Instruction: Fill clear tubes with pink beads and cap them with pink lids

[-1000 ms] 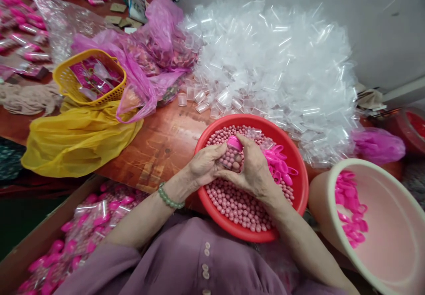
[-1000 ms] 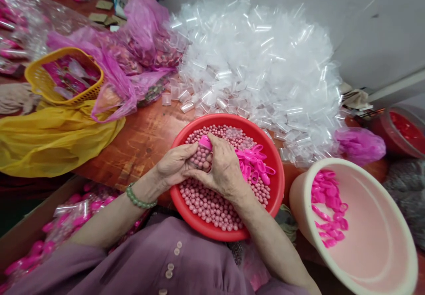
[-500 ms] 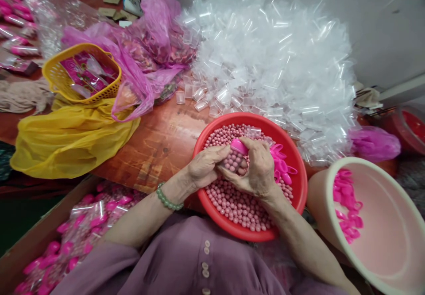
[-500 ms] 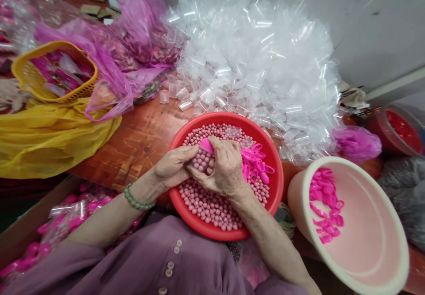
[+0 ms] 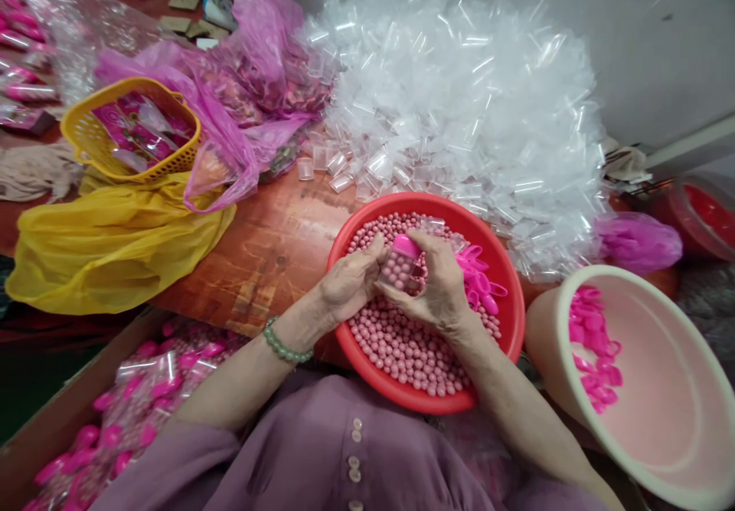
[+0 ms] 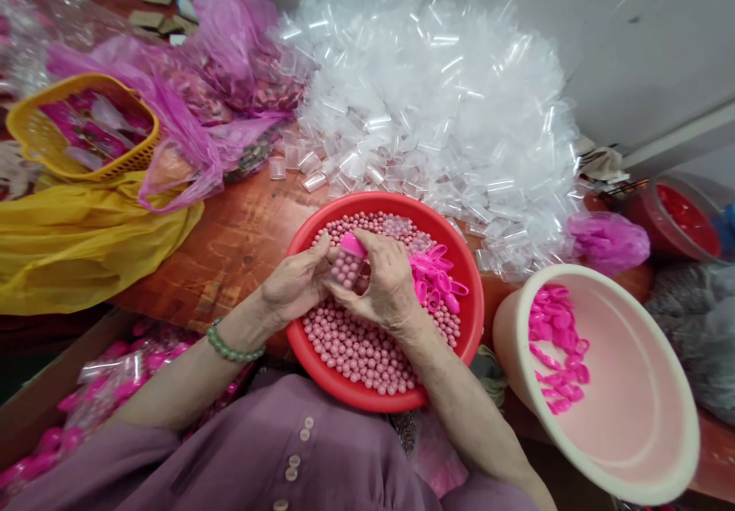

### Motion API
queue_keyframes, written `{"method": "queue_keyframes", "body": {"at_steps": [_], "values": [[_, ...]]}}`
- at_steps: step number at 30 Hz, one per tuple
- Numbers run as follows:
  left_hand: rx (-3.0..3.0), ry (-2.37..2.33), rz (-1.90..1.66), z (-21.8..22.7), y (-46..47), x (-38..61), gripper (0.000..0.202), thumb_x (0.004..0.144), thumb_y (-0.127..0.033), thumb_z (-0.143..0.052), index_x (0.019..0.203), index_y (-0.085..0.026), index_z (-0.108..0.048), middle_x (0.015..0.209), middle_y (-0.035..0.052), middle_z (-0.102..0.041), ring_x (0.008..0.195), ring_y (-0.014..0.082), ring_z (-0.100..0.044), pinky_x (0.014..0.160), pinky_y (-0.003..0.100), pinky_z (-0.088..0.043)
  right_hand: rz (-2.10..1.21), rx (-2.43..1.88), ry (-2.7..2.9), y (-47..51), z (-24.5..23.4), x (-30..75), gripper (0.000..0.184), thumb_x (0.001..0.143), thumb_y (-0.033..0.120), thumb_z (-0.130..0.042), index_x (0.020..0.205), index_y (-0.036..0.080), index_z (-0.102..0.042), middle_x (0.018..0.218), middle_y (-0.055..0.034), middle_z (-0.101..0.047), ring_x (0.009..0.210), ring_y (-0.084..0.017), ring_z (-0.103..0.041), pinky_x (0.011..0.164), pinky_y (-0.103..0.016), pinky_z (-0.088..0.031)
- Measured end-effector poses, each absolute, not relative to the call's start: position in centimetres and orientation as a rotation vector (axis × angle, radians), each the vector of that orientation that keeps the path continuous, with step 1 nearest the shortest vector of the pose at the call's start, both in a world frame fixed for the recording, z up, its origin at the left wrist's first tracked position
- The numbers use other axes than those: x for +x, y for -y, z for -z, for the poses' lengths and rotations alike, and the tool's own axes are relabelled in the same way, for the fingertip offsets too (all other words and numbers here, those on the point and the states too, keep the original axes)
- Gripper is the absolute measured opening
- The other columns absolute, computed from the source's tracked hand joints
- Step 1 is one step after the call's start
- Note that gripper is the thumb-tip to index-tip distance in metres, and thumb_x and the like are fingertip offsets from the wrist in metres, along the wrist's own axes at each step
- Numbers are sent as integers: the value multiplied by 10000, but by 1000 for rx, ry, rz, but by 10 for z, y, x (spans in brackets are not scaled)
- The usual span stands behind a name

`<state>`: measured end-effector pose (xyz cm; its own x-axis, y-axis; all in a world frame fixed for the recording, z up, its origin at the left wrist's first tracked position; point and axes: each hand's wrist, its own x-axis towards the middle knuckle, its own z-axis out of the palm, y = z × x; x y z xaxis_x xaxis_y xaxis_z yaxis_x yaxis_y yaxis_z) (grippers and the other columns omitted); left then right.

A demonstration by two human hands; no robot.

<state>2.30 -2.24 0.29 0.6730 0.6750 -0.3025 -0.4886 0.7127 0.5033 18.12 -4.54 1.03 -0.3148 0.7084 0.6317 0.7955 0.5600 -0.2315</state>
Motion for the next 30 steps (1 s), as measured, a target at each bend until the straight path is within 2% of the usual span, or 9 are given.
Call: {"method": "queue_keyframes", "body": {"at_steps": [4, 7, 10, 13, 16, 19, 23, 27, 30], "values": [[390, -502, -583, -4, 16, 25, 529, 997, -468, -334, 1014, -102, -716, 774, 112, -745, 741, 201, -710, 794, 328, -544, 102, -1194, 2127, 48, -11, 178, 633, 757, 442, -703, 1269, 158, -462, 1089, -146, -675, 972, -289, -662, 822, -446, -541], [397, -515, -497, -6, 13, 29, 607, 966, -573, -325, 1003, -100, -703, 699, 106, -725, 615, 191, -684, 683, 320, -552, 65, -1161, 2150, 50, -11, 177, 618, 746, 407, -716, 1254, 150, -477, 1074, -142, -681, 973, -283, -656, 836, -437, -523], [405, -570, -507, -10, 15, 35, 608, 959, -582, -328, 853, -110, -695, 576, 75, -672, 470, 150, -609, 536, 273, -513, 44, -1132, 2154, 52, -11, 176, 624, 741, 396, -716, 1265, 153, -479, 1065, -139, -684, 963, -280, -651, 839, -434, -510], [402, -672, -557, -14, 22, 40, 549, 951, -517, -382, 651, -134, -635, 484, 53, -607, 399, 129, -548, 461, 255, -467, 81, -1119, 2152, 55, -13, 175, 618, 733, 402, -712, 1251, 155, -483, 1023, -130, -689, 920, -273, -650, 813, -427, -511], [429, -743, -624, -17, 31, 43, 473, 909, -469, -450, 615, -142, -626, 452, 46, -584, 364, 129, -506, 420, 262, -422, 113, -1103, 2170, 58, -14, 175, 606, 732, 403, -683, 1245, 151, -482, 996, -131, -691, 902, -280, -647, 808, -439, -508], [470, -736, -679, -21, 39, 43, 410, 891, -428, -457, 652, -154, -648, 448, 32, -570, 350, 132, -489, 400, 264, -385, 162, -1085, 2199, 62, -16, 175, 608, 735, 405, -653, 1255, 149, -470, 1007, -140, -687, 905, -293, -650, 805, -452, -505], [490, -833, -752, -27, 53, 35, 393, 891, -394, -468, 578, -185, -585, 427, -3, -531, 345, 113, -475, 398, 245, -379, 204, -970, 2210, 70, -19, 165, 620, 765, 390, -632, 1292, 121, -447, 1002, -152, -679, 910, -293, -644, 799, -456, -503], [567, -955, -765, -27, 73, 0, 464, 907, -507, -405, 686, -188, -660, 422, -8, -517, 396, 125, -490, 442, 253, -427, -36, -835, 2471, 72, -31, 158, 587, 842, 372, -603, 1332, 88, -443, 1148, -191, -650, 1068, -293, -608, 880, -461, -501], [836, -1028, -811, -24, 93, -53, 443, 869, -555, -494, 785, -175, -705, 522, 12, -589, 491, 131, -541, 509, 250, -453, -239, -950, 2476, 65, -38, 175, 468, 904, 407, -581, 1277, 130, -524, 1207, -166, -648, 1146, -263, -594, 949, -434, -496]]}}
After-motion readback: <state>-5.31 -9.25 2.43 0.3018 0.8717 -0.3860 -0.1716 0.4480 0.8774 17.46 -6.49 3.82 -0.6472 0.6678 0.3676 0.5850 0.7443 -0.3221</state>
